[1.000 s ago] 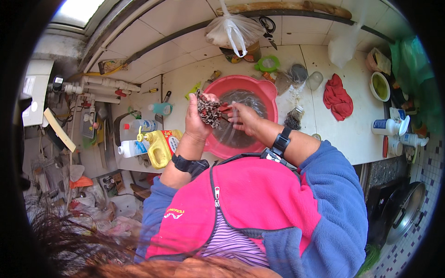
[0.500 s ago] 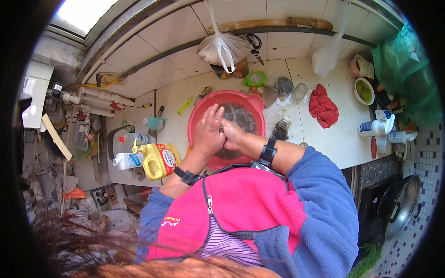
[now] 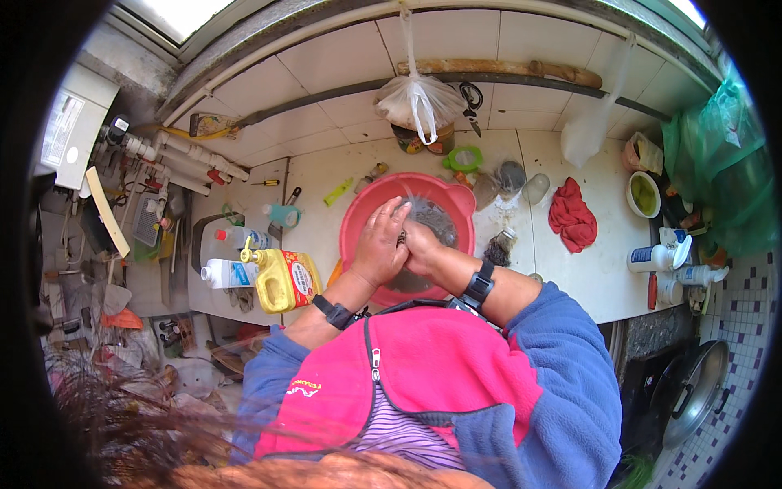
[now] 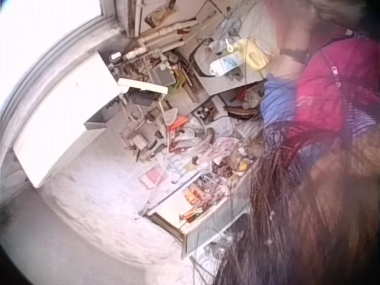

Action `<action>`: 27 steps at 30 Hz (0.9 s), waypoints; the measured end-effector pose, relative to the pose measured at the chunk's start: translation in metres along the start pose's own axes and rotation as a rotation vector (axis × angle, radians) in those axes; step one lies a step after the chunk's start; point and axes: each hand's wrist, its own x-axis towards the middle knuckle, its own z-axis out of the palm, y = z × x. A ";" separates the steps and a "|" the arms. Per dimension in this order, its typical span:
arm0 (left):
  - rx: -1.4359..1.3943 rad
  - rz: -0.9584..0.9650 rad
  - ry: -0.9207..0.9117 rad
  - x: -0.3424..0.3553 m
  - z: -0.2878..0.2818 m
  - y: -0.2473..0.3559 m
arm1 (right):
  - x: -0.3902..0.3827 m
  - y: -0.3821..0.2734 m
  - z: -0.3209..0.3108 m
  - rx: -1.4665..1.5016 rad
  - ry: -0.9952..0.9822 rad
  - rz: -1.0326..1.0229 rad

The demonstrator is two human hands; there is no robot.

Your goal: The person scrubs a small white container with a steel wool pad in a red basin, then wipes the tiled wall and countertop with the same pad. They pick up a spray bottle, rinse it in the basin, and scrub its exterior with an orange brush before placing it back.

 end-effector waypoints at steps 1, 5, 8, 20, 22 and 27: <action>0.015 -0.050 0.002 -0.001 -0.001 0.000 | -0.001 -0.003 0.002 0.012 0.014 -0.015; -0.155 -0.119 -0.078 -0.007 -0.003 -0.005 | -0.010 -0.018 0.004 0.001 -0.084 -0.064; -0.250 -0.256 -0.204 -0.008 -0.002 -0.021 | -0.028 -0.030 0.000 -0.117 -0.145 0.104; -1.116 -1.111 0.602 0.083 -0.025 -0.160 | -0.126 -0.055 -0.177 -0.795 0.916 -0.843; -1.216 -1.048 0.759 0.107 -0.028 -0.188 | -0.151 -0.041 -0.218 -1.059 1.238 -0.870; -1.163 -0.926 1.065 0.160 -0.017 -0.244 | -0.196 0.007 -0.261 -1.383 1.553 -0.691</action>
